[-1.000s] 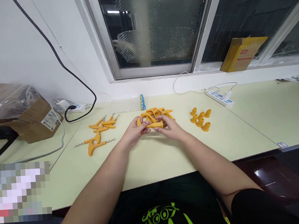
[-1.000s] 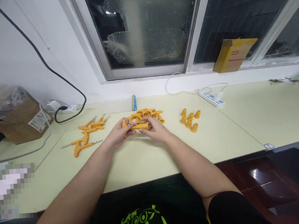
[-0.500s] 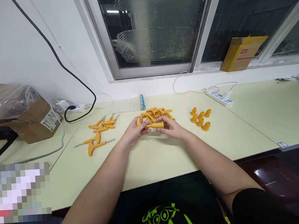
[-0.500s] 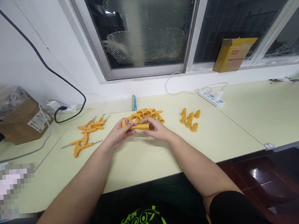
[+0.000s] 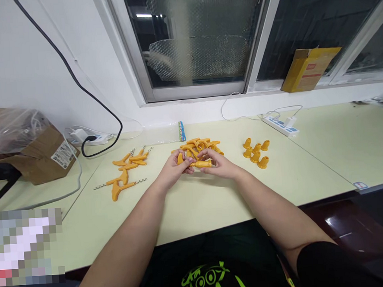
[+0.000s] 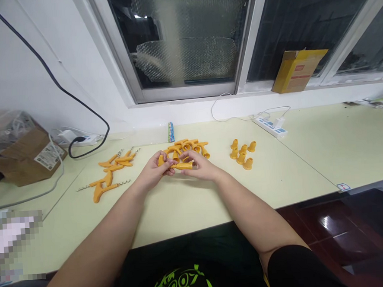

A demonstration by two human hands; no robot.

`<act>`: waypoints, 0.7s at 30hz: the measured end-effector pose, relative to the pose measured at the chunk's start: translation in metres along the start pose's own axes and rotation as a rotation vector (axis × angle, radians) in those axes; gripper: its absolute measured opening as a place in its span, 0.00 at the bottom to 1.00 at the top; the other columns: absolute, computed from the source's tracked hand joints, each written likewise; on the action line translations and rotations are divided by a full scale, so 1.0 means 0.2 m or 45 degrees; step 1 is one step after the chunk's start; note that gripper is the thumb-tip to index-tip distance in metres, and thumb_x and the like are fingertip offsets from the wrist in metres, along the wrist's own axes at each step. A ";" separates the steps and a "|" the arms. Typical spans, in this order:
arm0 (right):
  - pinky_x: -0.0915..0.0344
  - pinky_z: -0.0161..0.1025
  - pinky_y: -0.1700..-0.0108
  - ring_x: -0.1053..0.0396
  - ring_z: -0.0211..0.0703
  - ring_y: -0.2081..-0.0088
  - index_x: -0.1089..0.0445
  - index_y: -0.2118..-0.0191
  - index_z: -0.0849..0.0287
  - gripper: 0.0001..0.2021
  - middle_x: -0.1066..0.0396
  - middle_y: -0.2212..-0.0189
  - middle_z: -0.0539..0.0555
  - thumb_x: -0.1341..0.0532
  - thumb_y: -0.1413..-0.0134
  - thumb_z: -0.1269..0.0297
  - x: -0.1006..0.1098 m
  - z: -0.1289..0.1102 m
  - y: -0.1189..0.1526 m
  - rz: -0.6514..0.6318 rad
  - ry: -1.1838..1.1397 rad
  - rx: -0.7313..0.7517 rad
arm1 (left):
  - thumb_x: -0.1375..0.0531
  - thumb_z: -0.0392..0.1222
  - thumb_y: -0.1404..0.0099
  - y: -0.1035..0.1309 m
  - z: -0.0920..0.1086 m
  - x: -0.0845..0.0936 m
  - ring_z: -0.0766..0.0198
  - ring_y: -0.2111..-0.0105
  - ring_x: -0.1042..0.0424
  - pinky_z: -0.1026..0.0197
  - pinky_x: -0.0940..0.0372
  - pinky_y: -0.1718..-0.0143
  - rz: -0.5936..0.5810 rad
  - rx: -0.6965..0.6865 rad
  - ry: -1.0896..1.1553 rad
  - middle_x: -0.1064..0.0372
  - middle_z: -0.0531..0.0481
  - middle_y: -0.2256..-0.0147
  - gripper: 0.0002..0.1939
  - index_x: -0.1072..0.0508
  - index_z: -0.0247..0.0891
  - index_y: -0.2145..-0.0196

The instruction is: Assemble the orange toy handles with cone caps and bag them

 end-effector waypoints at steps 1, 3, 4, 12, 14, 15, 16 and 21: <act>0.29 0.48 0.51 0.29 0.50 0.51 0.30 0.53 0.53 0.17 0.27 0.52 0.55 0.31 0.48 0.61 -0.01 -0.03 0.01 -0.022 0.078 0.071 | 0.28 0.53 0.42 0.00 -0.01 0.00 0.69 0.74 0.24 0.63 0.26 0.68 -0.004 0.014 0.006 0.25 0.51 0.62 0.28 0.43 0.41 0.64; 0.30 0.48 0.51 0.29 0.48 0.56 0.30 0.56 0.54 0.13 0.27 0.57 0.54 0.33 0.48 0.65 -0.01 -0.07 0.02 -0.054 0.129 0.129 | 0.28 0.54 0.42 0.01 -0.01 -0.02 0.69 0.74 0.24 0.62 0.26 0.68 -0.029 0.047 0.027 0.25 0.51 0.60 0.28 0.44 0.41 0.63; 0.31 0.47 0.52 0.29 0.47 0.58 0.30 0.57 0.54 0.11 0.27 0.59 0.53 0.34 0.48 0.65 0.01 -0.07 0.02 -0.036 0.115 0.126 | 0.28 0.55 0.42 0.01 -0.01 -0.03 0.69 0.74 0.24 0.61 0.26 0.68 -0.041 0.059 0.046 0.24 0.50 0.58 0.29 0.44 0.42 0.61; 0.37 0.38 0.67 0.35 0.41 0.71 0.38 0.65 0.53 0.16 0.31 0.70 0.48 0.33 0.51 0.53 0.52 0.07 0.08 0.736 -0.026 -0.097 | 0.37 0.57 0.36 -0.02 0.03 0.11 0.64 0.72 0.24 0.59 0.29 0.72 0.206 -0.035 0.088 0.31 0.51 0.54 0.23 0.42 0.46 0.52; 0.41 0.37 0.70 0.38 0.39 0.73 0.43 0.69 0.52 0.17 0.34 0.75 0.46 0.32 0.52 0.54 0.63 0.17 0.12 0.903 0.064 -0.273 | 0.38 0.54 0.35 -0.02 0.06 0.19 0.67 0.74 0.27 0.63 0.33 0.74 0.349 -0.123 -0.079 0.32 0.52 0.58 0.19 0.40 0.45 0.54; 0.43 0.37 0.70 0.39 0.39 0.74 0.44 0.70 0.53 0.17 0.35 0.76 0.45 0.33 0.53 0.55 0.66 0.23 0.13 0.921 0.117 -0.382 | 0.38 0.52 0.36 -0.01 0.09 0.22 0.68 0.74 0.29 0.64 0.35 0.74 0.407 -0.176 -0.198 0.33 0.53 0.59 0.18 0.39 0.44 0.55; 0.44 0.36 0.71 0.39 0.39 0.75 0.44 0.72 0.53 0.17 0.36 0.77 0.45 0.33 0.54 0.56 0.67 0.28 0.13 0.902 0.167 -0.489 | 0.37 0.50 0.37 -0.01 0.11 0.25 0.69 0.74 0.30 0.64 0.36 0.73 0.451 -0.227 -0.330 0.33 0.53 0.60 0.17 0.37 0.44 0.56; 0.43 0.36 0.70 0.36 0.40 0.74 0.37 0.71 0.53 0.11 0.31 0.77 0.44 0.34 0.56 0.58 0.65 0.43 0.13 0.763 0.351 -0.739 | 0.36 0.46 0.40 0.01 0.19 0.33 0.63 0.69 0.32 0.60 0.38 0.67 0.501 -0.262 -0.968 0.29 0.51 0.64 0.12 0.31 0.43 0.60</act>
Point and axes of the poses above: each hand's wrist, its own y-axis away from the middle knuckle, its own x-axis out of the back of the hand, z = x × y, the point moved 10 cm from there along -y, towards the middle knuckle
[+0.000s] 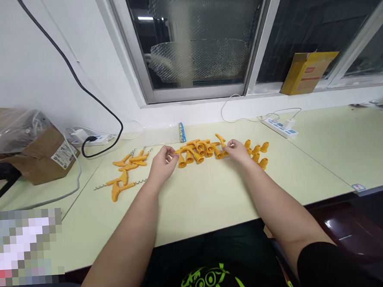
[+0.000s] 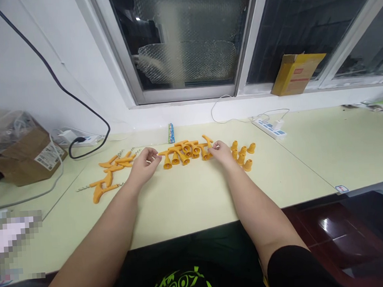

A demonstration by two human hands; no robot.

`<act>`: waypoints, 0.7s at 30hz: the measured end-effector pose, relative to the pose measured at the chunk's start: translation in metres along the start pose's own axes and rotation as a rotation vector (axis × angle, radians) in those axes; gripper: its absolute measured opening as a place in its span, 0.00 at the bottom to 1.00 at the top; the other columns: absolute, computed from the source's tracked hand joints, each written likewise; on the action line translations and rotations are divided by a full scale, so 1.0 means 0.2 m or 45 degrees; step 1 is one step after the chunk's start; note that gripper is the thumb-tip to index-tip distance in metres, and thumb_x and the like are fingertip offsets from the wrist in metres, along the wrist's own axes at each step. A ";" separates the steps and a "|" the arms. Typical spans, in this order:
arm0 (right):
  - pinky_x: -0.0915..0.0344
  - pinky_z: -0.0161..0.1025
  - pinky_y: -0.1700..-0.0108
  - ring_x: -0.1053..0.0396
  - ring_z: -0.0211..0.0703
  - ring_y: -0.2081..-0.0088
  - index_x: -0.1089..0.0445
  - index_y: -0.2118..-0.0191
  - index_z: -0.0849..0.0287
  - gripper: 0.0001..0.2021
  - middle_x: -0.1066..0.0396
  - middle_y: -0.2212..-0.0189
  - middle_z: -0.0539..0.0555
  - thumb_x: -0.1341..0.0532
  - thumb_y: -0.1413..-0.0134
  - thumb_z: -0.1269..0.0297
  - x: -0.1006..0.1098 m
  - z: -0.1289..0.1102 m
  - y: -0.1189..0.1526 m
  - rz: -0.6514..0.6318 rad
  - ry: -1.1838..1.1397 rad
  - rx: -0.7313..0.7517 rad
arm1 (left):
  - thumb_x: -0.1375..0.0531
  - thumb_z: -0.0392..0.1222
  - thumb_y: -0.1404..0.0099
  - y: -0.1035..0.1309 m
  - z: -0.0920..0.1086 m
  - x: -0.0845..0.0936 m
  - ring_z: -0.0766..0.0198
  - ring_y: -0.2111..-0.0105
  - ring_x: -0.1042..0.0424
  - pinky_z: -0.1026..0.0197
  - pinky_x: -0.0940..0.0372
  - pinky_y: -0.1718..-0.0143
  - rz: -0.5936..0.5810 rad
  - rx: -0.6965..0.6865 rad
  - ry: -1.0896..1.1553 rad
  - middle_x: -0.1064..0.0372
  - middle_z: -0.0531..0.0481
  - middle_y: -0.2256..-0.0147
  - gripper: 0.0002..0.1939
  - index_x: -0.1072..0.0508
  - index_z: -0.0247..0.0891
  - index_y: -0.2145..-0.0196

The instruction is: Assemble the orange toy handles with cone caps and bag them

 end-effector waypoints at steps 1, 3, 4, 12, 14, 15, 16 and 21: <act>0.42 0.36 0.69 0.35 0.40 0.74 0.37 0.70 0.53 0.11 0.30 0.77 0.44 0.34 0.55 0.58 -0.01 0.00 0.00 0.005 0.036 -0.001 | 0.37 0.46 0.40 -0.01 -0.01 0.03 0.61 0.68 0.31 0.59 0.38 0.66 -0.021 0.009 -0.125 0.28 0.51 0.64 0.12 0.31 0.43 0.60; 0.41 0.36 0.69 0.33 0.41 0.73 0.35 0.69 0.53 0.10 0.28 0.76 0.44 0.35 0.54 0.57 -0.02 -0.01 0.00 0.019 0.097 0.003 | 0.38 0.48 0.40 -0.01 -0.05 0.09 0.58 0.67 0.30 0.57 0.38 0.65 -0.064 0.048 -0.368 0.26 0.49 0.62 0.12 0.29 0.43 0.59; 0.41 0.37 0.68 0.32 0.41 0.73 0.35 0.69 0.53 0.10 0.27 0.75 0.45 0.35 0.54 0.57 -0.03 -0.01 0.00 0.024 0.120 0.009 | 0.38 0.48 0.40 -0.02 -0.07 0.13 0.56 0.66 0.30 0.56 0.38 0.64 -0.085 0.080 -0.470 0.25 0.48 0.60 0.12 0.29 0.43 0.59; 0.39 0.38 0.66 0.30 0.43 0.70 0.34 0.68 0.52 0.13 0.25 0.73 0.49 0.34 0.50 0.49 -0.08 -0.14 0.01 0.075 0.261 0.131 | 0.33 0.52 0.52 0.05 -0.39 0.39 0.37 0.48 0.32 0.45 0.38 0.50 -0.356 0.378 -0.908 0.24 0.43 0.56 0.23 0.24 0.43 0.58; 0.40 0.38 0.67 0.30 0.44 0.72 0.33 0.68 0.52 0.14 0.25 0.73 0.49 0.34 0.49 0.48 -0.08 -0.16 0.01 0.082 0.277 0.127 | 0.32 0.53 0.55 0.07 -0.45 0.43 0.36 0.46 0.33 0.44 0.38 0.48 -0.364 0.421 -0.934 0.24 0.43 0.55 0.25 0.23 0.44 0.58; 0.40 0.38 0.67 0.30 0.44 0.72 0.33 0.68 0.52 0.15 0.25 0.74 0.50 0.34 0.49 0.47 -0.08 -0.16 0.01 0.085 0.282 0.125 | 0.32 0.53 0.56 0.08 -0.47 0.43 0.36 0.46 0.33 0.44 0.38 0.48 -0.371 0.431 -0.940 0.24 0.43 0.54 0.25 0.23 0.44 0.58; 0.40 0.38 0.67 0.30 0.44 0.72 0.33 0.68 0.52 0.16 0.25 0.73 0.50 0.34 0.49 0.45 -0.08 -0.17 0.01 0.084 0.284 0.124 | 0.32 0.53 0.56 0.09 -0.49 0.43 0.36 0.46 0.33 0.44 0.38 0.48 -0.383 0.442 -0.940 0.24 0.43 0.54 0.25 0.23 0.44 0.58; 0.39 0.40 0.65 0.28 0.46 0.69 0.29 0.66 0.52 0.19 0.22 0.70 0.51 0.39 0.44 0.39 -0.09 -0.18 0.02 0.027 0.275 0.124 | 0.33 0.49 0.56 0.11 -0.53 0.41 0.38 0.45 0.32 0.47 0.36 0.51 -0.392 0.482 -0.879 0.24 0.45 0.53 0.26 0.23 0.45 0.56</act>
Point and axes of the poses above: each hand's wrist, its own y-axis away from the middle knuckle, its own x-axis out of the back of the hand, z = x × y, the point moved 10 cm from there along -y, towards the middle knuckle
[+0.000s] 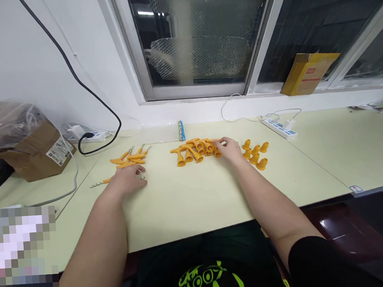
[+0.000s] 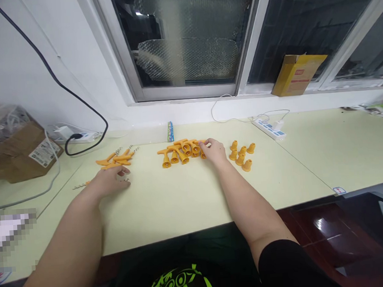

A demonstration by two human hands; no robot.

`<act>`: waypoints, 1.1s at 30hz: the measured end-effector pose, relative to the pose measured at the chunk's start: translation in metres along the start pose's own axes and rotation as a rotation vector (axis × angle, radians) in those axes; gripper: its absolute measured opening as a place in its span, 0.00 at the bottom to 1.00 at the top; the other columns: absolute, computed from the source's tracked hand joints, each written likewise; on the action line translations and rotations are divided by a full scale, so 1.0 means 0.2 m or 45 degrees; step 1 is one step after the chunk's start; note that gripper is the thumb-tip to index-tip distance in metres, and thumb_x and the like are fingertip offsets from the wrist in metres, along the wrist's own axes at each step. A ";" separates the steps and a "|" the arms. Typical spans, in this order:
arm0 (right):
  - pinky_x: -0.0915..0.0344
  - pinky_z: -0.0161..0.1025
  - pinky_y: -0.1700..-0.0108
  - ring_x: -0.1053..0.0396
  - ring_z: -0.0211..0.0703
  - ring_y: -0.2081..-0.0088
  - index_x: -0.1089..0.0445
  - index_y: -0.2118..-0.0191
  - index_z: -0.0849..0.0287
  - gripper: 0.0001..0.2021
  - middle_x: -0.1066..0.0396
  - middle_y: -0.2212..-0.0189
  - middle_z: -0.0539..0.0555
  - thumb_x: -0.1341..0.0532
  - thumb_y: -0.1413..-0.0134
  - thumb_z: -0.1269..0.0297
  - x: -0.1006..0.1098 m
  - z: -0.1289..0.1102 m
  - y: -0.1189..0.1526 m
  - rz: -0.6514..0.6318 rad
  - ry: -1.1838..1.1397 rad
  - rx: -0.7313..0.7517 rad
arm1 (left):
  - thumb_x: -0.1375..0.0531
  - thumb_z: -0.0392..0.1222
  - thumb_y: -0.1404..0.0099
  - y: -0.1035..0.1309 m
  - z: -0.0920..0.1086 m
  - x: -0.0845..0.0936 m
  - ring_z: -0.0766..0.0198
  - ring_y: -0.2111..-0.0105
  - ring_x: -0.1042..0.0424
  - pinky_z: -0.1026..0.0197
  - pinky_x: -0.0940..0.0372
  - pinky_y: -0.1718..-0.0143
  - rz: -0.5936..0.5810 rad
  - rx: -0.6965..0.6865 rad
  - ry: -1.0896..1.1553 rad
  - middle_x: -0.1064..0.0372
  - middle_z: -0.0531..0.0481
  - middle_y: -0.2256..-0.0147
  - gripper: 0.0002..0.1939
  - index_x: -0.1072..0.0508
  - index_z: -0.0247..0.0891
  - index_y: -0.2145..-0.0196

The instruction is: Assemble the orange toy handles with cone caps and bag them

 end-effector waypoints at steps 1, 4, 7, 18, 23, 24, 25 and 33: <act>0.39 0.40 0.64 0.28 0.46 0.68 0.28 0.65 0.51 0.20 0.22 0.69 0.51 0.41 0.43 0.39 0.00 0.00 0.00 -0.001 -0.003 -0.002 | 0.34 0.48 0.56 0.00 0.00 0.00 0.39 0.46 0.31 0.48 0.35 0.52 0.004 0.000 0.019 0.24 0.45 0.53 0.25 0.23 0.45 0.57; 0.38 0.41 0.62 0.27 0.48 0.65 0.28 0.62 0.52 0.21 0.21 0.65 0.53 0.44 0.39 0.39 0.04 0.00 0.00 0.044 -0.006 -0.009 | 0.36 0.46 0.54 -0.01 -0.01 -0.02 0.43 0.51 0.27 0.51 0.34 0.56 0.019 -0.005 0.077 0.22 0.46 0.54 0.20 0.22 0.44 0.60; 0.36 0.43 0.57 0.27 0.49 0.59 0.27 0.59 0.53 0.21 0.21 0.58 0.55 0.47 0.37 0.42 0.14 0.02 0.00 0.160 0.026 0.039 | 0.38 0.45 0.52 -0.02 -0.03 -0.02 0.47 0.57 0.24 0.53 0.33 0.61 0.027 -0.006 0.103 0.21 0.47 0.59 0.15 0.21 0.44 0.64; 0.45 0.59 0.44 0.34 0.62 0.47 0.22 0.60 0.50 0.12 0.22 0.62 0.57 0.36 0.54 0.65 0.58 0.44 -0.03 0.202 0.468 -0.379 | 0.39 0.51 0.36 0.06 0.25 0.11 0.52 0.60 0.21 0.51 0.30 0.56 0.396 -0.393 0.610 0.22 0.47 0.58 0.15 0.23 0.43 0.55; 0.46 0.57 0.46 0.31 0.57 0.52 0.23 0.61 0.51 0.11 0.23 0.63 0.56 0.36 0.54 0.66 0.53 0.44 -0.03 0.123 0.484 -0.385 | 0.38 0.55 0.33 0.07 0.25 0.12 0.57 0.62 0.21 0.52 0.26 0.56 0.517 -0.470 1.313 0.25 0.46 0.59 0.19 0.29 0.41 0.52; 0.46 0.57 0.46 0.30 0.56 0.52 0.23 0.62 0.51 0.11 0.23 0.63 0.56 0.36 0.54 0.67 0.53 0.43 -0.03 0.126 0.482 -0.371 | 0.38 0.56 0.33 0.06 0.26 0.11 0.57 0.61 0.21 0.51 0.26 0.56 0.501 -0.507 1.386 0.25 0.46 0.59 0.19 0.30 0.41 0.52; 0.47 0.57 0.45 0.30 0.55 0.53 0.23 0.62 0.51 0.11 0.23 0.63 0.55 0.37 0.53 0.66 0.53 0.42 -0.03 0.132 0.480 -0.354 | 0.38 0.56 0.33 0.06 0.28 0.10 0.57 0.59 0.22 0.50 0.26 0.54 0.471 -0.551 1.412 0.25 0.46 0.60 0.19 0.31 0.41 0.52; 0.47 0.56 0.46 0.31 0.58 0.52 0.26 0.63 0.51 0.11 0.22 0.63 0.54 0.32 0.57 0.62 0.48 0.39 -0.01 0.042 0.546 -0.326 | 0.36 0.48 0.34 0.07 0.41 0.00 0.58 0.55 0.24 0.48 0.28 0.51 0.356 -0.774 1.227 0.30 0.48 0.60 0.23 0.38 0.45 0.45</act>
Point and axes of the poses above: each hand's wrist, its own y-axis away from the middle knuckle, its own x-axis out of the back of the hand, z = x × y, the point moved 10 cm from there along -y, towards the middle knuckle
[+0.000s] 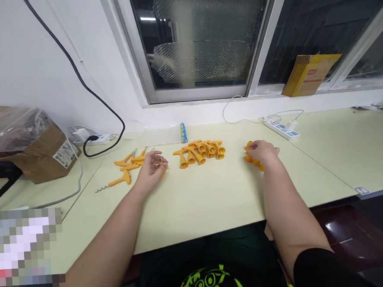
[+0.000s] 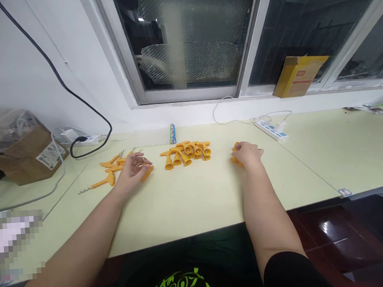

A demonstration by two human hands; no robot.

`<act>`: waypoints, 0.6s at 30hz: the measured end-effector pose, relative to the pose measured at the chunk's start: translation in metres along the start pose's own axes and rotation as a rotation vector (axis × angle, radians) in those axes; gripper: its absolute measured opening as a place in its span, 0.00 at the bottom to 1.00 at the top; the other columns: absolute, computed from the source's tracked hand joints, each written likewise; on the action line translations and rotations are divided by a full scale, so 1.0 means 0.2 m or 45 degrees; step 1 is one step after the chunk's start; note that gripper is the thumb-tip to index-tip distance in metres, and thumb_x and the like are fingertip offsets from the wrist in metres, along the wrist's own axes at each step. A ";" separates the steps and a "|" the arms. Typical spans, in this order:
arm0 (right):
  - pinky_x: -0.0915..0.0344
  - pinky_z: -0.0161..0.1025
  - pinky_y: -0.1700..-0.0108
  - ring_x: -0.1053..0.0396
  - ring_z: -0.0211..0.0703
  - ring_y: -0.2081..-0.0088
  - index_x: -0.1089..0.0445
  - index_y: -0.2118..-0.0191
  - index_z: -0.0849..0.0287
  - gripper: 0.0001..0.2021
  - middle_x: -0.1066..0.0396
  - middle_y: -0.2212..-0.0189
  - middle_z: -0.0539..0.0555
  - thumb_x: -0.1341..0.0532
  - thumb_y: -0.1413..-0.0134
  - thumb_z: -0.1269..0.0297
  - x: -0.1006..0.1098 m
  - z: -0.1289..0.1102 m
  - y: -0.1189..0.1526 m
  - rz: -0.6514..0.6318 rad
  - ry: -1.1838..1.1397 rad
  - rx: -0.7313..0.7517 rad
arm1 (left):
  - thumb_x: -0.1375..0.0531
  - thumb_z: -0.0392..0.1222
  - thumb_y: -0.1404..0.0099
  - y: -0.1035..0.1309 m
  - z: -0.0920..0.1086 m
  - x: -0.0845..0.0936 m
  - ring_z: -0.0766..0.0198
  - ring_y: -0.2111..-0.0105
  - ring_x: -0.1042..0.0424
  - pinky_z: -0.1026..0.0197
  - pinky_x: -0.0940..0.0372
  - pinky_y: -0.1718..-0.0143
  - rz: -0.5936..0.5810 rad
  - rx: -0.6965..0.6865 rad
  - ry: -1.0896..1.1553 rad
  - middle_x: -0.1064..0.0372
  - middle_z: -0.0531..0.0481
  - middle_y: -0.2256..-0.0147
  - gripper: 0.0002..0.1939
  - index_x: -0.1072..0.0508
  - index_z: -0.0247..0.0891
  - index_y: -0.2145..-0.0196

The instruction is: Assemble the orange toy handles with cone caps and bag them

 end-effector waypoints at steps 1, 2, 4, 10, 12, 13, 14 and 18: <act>0.47 0.55 0.47 0.31 0.57 0.52 0.26 0.63 0.51 0.12 0.22 0.63 0.53 0.32 0.58 0.63 0.00 0.00 0.00 0.000 0.006 0.000 | 0.36 0.46 0.35 0.00 0.00 -0.01 0.59 0.55 0.25 0.49 0.28 0.51 -0.016 0.005 -0.015 0.30 0.48 0.58 0.26 0.39 0.46 0.42; 0.47 0.55 0.47 0.31 0.57 0.52 0.26 0.63 0.51 0.12 0.22 0.62 0.53 0.33 0.58 0.63 0.00 0.00 0.00 0.010 0.008 0.006 | 0.36 0.44 0.35 0.01 -0.01 -0.03 0.59 0.54 0.25 0.49 0.28 0.50 -0.037 0.014 -0.038 0.31 0.47 0.55 0.29 0.41 0.47 0.40; 0.46 0.55 0.47 0.31 0.58 0.51 0.26 0.62 0.51 0.13 0.22 0.62 0.53 0.32 0.59 0.62 0.00 -0.01 0.01 0.034 0.010 0.024 | 0.37 0.41 0.36 0.02 -0.04 -0.04 0.58 0.51 0.26 0.49 0.28 0.48 -0.085 0.042 -0.113 0.32 0.44 0.50 0.35 0.46 0.49 0.36; 0.44 0.55 0.46 0.29 0.55 0.54 0.28 0.66 0.53 0.11 0.23 0.64 0.52 0.32 0.60 0.65 0.00 -0.02 0.01 0.058 -0.064 0.068 | 0.39 0.42 0.38 0.01 -0.13 -0.03 0.53 0.49 0.26 0.43 0.33 0.42 -0.193 0.154 -0.406 0.27 0.44 0.55 0.29 0.37 0.43 0.40; 0.40 0.52 0.48 0.28 0.52 0.57 0.28 0.65 0.53 0.10 0.24 0.65 0.52 0.32 0.58 0.63 0.02 -0.07 0.03 0.115 -0.260 0.159 | 0.39 0.45 0.37 0.00 -0.14 0.00 0.53 0.50 0.25 0.41 0.34 0.41 -0.115 0.166 -0.370 0.25 0.44 0.57 0.26 0.38 0.43 0.42; 0.37 0.49 0.51 0.28 0.50 0.59 0.29 0.64 0.53 0.11 0.25 0.65 0.51 0.33 0.57 0.61 0.02 -0.11 0.04 0.125 -0.409 0.225 | 0.38 0.46 0.36 -0.01 -0.14 0.02 0.52 0.50 0.24 0.41 0.35 0.41 -0.054 0.179 -0.310 0.24 0.44 0.57 0.26 0.38 0.43 0.43; 0.35 0.47 0.53 0.27 0.48 0.60 0.30 0.62 0.53 0.12 0.26 0.65 0.51 0.33 0.55 0.59 0.02 -0.16 0.06 0.111 -0.582 0.301 | 0.37 0.48 0.37 -0.01 -0.14 0.04 0.52 0.50 0.24 0.41 0.35 0.41 0.006 0.203 -0.230 0.23 0.43 0.56 0.25 0.39 0.43 0.45; 0.31 0.42 0.55 0.25 0.43 0.61 0.36 0.57 0.52 0.18 0.32 0.60 0.50 0.33 0.50 0.50 -0.05 -0.39 0.19 -0.073 -1.199 0.614 | 0.30 0.54 0.42 0.01 -0.13 0.03 0.51 0.54 0.21 0.40 0.30 0.45 0.074 0.361 0.084 0.24 0.38 0.49 0.27 0.37 0.42 0.53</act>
Point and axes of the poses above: each hand's wrist, its own y-axis away from the middle knuckle, its own x-axis out of the back of the hand, z = x × y, the point moved 10 cm from there along -y, towards the middle knuckle
